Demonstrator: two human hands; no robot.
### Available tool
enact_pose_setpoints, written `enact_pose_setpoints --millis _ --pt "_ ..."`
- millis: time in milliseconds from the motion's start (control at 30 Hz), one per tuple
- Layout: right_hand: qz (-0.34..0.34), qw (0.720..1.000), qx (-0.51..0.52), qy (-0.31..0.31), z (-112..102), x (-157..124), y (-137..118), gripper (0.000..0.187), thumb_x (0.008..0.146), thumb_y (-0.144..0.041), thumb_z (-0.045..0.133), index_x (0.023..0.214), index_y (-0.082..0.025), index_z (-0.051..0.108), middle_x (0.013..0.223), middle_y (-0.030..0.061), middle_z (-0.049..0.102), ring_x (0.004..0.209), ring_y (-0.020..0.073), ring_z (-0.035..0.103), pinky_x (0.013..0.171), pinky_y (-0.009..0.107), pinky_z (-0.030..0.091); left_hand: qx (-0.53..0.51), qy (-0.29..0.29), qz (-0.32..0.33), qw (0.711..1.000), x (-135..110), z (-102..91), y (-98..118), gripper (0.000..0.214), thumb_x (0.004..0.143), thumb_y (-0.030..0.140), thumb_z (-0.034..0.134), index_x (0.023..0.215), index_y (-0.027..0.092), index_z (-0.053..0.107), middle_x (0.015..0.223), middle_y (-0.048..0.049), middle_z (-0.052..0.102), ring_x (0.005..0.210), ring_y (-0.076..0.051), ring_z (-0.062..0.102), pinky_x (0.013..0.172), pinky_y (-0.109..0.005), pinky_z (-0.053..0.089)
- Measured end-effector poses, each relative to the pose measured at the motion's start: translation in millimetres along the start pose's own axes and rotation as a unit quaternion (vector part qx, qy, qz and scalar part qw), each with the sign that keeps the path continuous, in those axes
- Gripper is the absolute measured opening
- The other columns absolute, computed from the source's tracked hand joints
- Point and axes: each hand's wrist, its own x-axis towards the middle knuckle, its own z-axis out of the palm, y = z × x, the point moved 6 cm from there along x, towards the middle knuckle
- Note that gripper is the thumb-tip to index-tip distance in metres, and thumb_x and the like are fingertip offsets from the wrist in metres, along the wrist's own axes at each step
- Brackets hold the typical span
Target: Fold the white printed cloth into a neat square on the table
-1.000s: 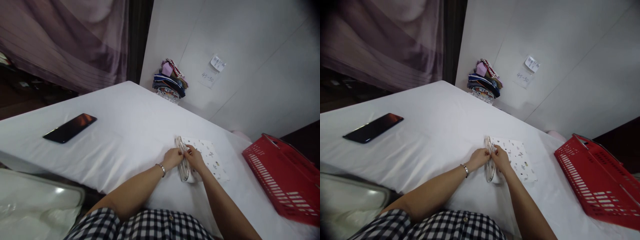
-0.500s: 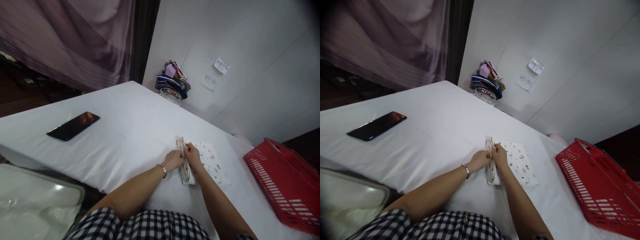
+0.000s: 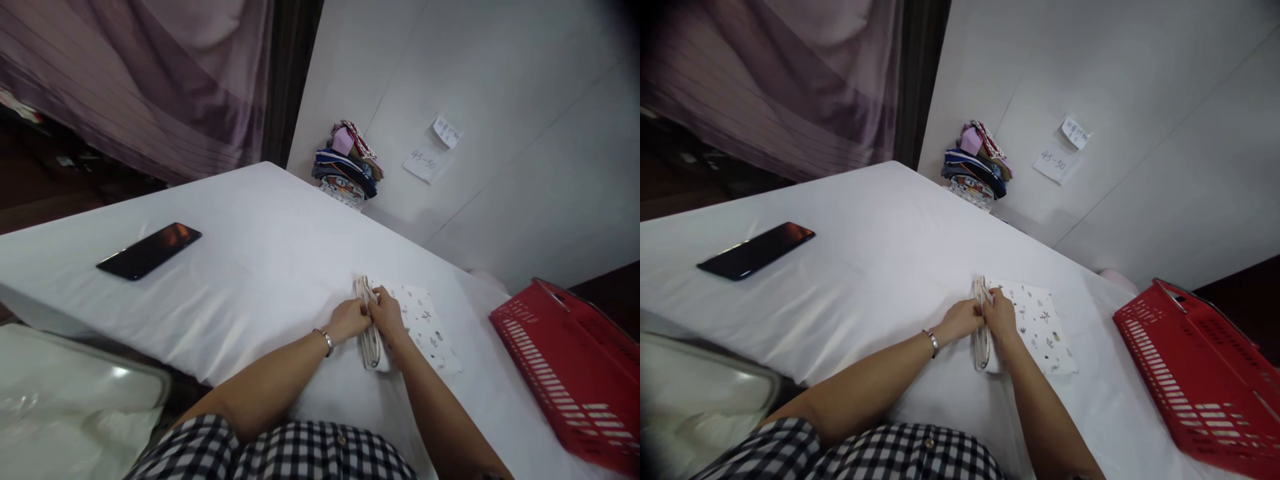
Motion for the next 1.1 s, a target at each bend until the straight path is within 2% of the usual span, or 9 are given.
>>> enact_pose_setpoints --millis 167,300,400,467,533,600,700,833,1100 --pt "-0.009 0.998 0.033 -0.048 8 3 0 0.028 0.074 -0.026 0.048 0.097 -0.019 0.061 0.056 -0.0024 0.056 0.055 0.0135 0.052 0.052 0.022 0.033 -0.014 0.008 0.004 1.0 -1 -2.2 2 0.019 0.069 0.024 0.054 0.086 0.021 0.06 0.085 -0.0013 0.067 0.078 -0.017 0.06 0.06 -0.024 0.04" --pt "-0.028 0.991 0.105 -0.083 5 8 6 0.03 0.079 -0.035 0.044 0.092 -0.019 0.065 0.062 -0.0002 0.062 0.059 0.0148 0.057 0.056 0.024 0.04 -0.045 0.065 0.019 0.997 -7 -11.8 11 0.017 0.075 0.023 0.048 0.089 0.021 0.057 0.081 0.0003 0.065 0.074 -0.014 0.058 0.061 -0.023 0.04" --pt "-0.071 0.987 0.136 -0.037 -3 14 7 0.032 0.081 -0.036 0.039 0.088 -0.019 0.066 0.078 0.0034 0.067 0.073 0.0168 0.06 0.067 0.027 0.045 -0.03 0.054 0.075 0.995 -13 -10.1 23 0.017 0.075 0.027 0.05 0.091 0.021 0.056 0.08 0.0012 0.064 0.075 -0.014 0.058 0.065 -0.023 0.041" --pt "-0.103 0.985 0.135 0.01 -6 19 7 0.034 0.081 -0.035 0.04 0.097 -0.018 0.064 0.095 0.007 0.066 0.089 0.0186 0.059 0.077 0.031 0.045 0.01 0.022 0.101 0.995 -15 -4.1 27 0.017 0.074 0.031 0.053 0.087 0.021 0.057 0.081 0.0002 0.064 0.076 -0.016 0.058 0.067 -0.025 0.041" --pt "-0.14 0.983 0.116 0.01 1 25 5 0.041 0.081 -0.036 0.04 0.113 -0.017 0.057 0.118 0.0101 0.057 0.111 0.0208 0.05 0.092 0.035 0.039 0.043 -0.003 0.109 0.993 -17 1.1 27 0.018 0.074 0.034 0.053 0.086 0.021 0.058 0.084 -0.0008 0.064 0.078 -0.017 0.058 0.068 -0.026 0.041" --pt "-0.155 0.985 0.072 -0.04 17 32 5 0.051 0.082 -0.039 0.039 0.127 -0.015 0.045 0.134 0.0111 0.043 0.127 0.0229 0.032 0.103 0.041 0.027 0.055 -0.013 0.11 0.992 -16 3.6 24 0.019 0.076 0.036 0.052 0.088 0.022 0.059 0.085 -0.0007 0.064 0.08 -0.018 0.059 0.07 -0.026 0.041" --pt "-0.132 0.987 0.001 -0.093 37 41 11 0.06 0.085 -0.042 0.035 0.137 -0.013 0.03 0.142 0.011 0.031 0.134 0.0242 0.017 0.107 0.045 0.013 0.054 -0.02 0.111 0.992 -14 4.4 21 0.019 0.077 0.035 0.05 0.089 0.024 0.06 0.086 0.0001 0.066 0.081 -0.018 0.059 0.071 -0.026 0.041" --pt "-0.127 0.985 -0.045 -0.106 43 44 14 0.06 0.087 -0.043 0.03 0.14 -0.016 0.022 0.145 0.0074 0.025 0.135 0.021 0.011 0.108 0.042 0.008 0.047 -0.034 0.097 0.994 -13 4.6 19 0.018 0.077 0.034 0.051 0.087 0.024 0.063 0.084 0.0001 0.067 0.081 -0.018 0.06 0.071 -0.026 0.042" --pt "-0.139 0.984 -0.032 -0.11 40 39 9 0.066 0.088 -0.05 0.026 0.142 -0.015 0.014 0.148 0.0085 0.015 0.136 0.0202 0.004 0.108 0.043 0.004 0.029 -0.038 0.1 0.994 -12 6.0 18 0.018 0.076 0.033 0.051 0.086 0.025 0.064 0.083 0.0011 0.068 0.078 -0.016 0.06 0.068 -0.025 0.041"
